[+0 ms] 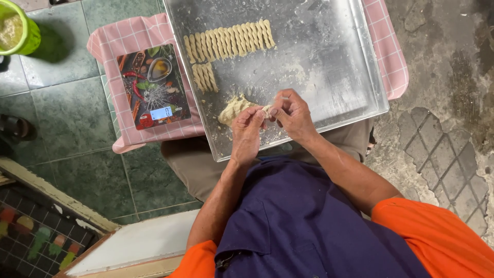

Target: Rolling small pieces of dough into thin strips and twisting them into braided shapes on a metal baking tray.

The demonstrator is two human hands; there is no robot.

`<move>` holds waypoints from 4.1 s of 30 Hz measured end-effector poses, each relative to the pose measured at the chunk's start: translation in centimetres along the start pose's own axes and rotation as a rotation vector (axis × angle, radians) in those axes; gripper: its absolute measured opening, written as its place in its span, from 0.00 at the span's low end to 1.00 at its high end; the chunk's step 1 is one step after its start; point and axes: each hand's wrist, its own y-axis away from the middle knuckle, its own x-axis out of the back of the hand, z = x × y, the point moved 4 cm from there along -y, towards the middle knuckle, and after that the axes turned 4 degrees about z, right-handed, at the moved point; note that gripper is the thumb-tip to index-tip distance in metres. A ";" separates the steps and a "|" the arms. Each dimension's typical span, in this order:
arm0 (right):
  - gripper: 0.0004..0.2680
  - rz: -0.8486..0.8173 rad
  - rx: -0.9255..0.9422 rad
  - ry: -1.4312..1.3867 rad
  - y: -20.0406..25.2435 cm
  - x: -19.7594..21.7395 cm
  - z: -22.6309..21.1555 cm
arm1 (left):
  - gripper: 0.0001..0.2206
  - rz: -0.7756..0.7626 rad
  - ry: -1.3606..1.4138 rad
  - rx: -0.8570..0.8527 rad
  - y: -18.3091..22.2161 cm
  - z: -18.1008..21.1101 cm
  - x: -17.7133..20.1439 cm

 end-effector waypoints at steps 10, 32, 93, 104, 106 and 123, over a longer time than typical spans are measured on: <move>0.07 -0.035 -0.046 -0.041 1.1 -0.7 2.0 | 0.09 -0.022 0.005 0.012 -0.2 -0.3 0.3; 0.08 0.089 0.035 -0.020 -0.1 -0.7 2.8 | 0.08 0.066 -0.099 0.024 0.2 -0.2 0.7; 0.42 -0.327 -0.059 1.319 -14.2 3.2 10.2 | 0.31 -0.318 -1.522 -0.312 -3.8 -8.3 5.1; 0.36 -0.469 -0.143 1.167 -5.4 2.1 6.3 | 0.29 -0.349 -1.485 -0.254 -3.9 -8.1 5.1; 0.31 -0.462 -0.188 1.261 -8.9 3.4 8.5 | 0.27 -0.313 -1.498 -0.301 -3.9 -8.3 5.1; 0.37 -0.440 0.056 1.298 -12.1 2.0 7.8 | 0.26 -0.305 -1.473 -0.297 -4.2 -7.5 5.0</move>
